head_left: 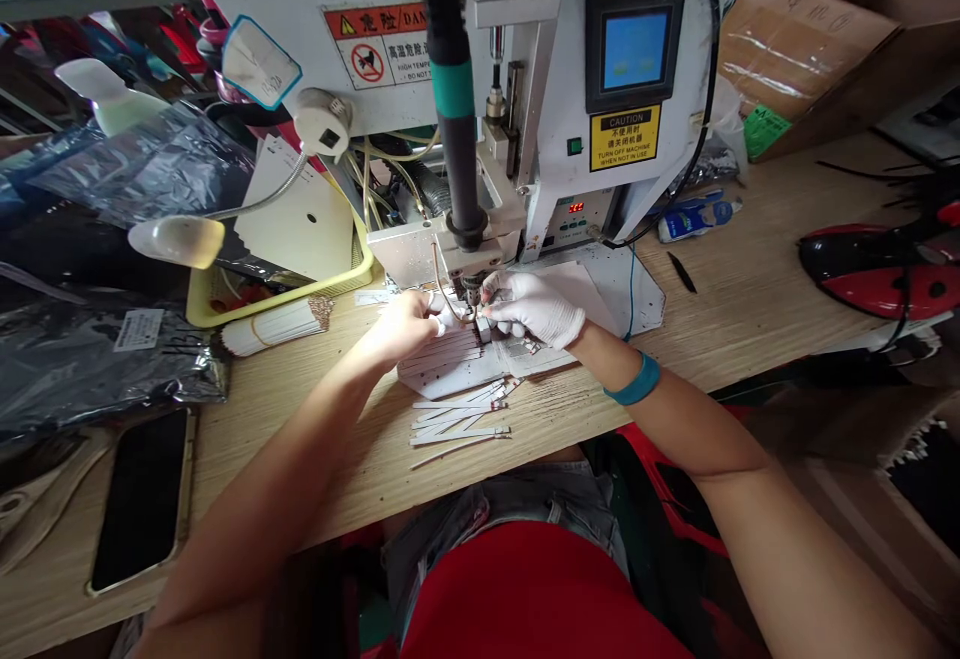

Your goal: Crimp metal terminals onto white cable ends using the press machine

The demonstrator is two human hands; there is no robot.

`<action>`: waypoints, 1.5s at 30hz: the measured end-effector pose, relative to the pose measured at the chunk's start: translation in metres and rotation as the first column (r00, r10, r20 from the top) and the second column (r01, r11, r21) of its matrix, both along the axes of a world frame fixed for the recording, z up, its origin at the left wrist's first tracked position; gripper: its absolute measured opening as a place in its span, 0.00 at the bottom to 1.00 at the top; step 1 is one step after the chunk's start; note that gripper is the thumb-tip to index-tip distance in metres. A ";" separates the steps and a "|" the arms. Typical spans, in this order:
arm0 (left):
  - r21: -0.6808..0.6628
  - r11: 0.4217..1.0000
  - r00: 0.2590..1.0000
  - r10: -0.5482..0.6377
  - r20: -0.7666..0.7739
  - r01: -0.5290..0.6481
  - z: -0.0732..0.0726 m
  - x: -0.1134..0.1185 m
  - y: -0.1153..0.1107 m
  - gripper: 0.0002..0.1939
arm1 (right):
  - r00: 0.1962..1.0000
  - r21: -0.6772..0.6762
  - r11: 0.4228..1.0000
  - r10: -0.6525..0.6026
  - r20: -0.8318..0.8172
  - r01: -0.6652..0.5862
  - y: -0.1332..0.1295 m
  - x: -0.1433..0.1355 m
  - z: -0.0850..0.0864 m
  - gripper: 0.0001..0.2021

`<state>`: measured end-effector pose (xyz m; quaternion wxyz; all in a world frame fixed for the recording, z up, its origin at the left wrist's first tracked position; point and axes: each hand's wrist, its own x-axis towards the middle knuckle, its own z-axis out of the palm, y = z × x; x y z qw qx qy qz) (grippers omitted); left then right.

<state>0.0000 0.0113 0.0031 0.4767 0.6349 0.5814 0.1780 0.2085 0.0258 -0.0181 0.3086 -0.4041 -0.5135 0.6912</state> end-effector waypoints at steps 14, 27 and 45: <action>0.148 0.956 0.946 -0.211 -0.247 0.252 0.009 -0.002 -0.051 0.09 | 0.750 0.641 0.730 -0.284 0.598 -0.235 0.023 0.042 -0.001 0.09; 0.474 0.762 0.741 -0.012 -0.671 0.441 -0.011 -0.002 -0.039 0.10 | 0.578 0.544 0.675 -0.209 0.789 -0.498 0.025 0.052 0.000 0.10; 0.034 0.995 0.995 -0.094 -0.025 0.095 0.007 -0.007 -0.013 0.08 | 0.986 0.160 0.981 -0.125 0.110 0.107 0.006 0.015 0.007 0.10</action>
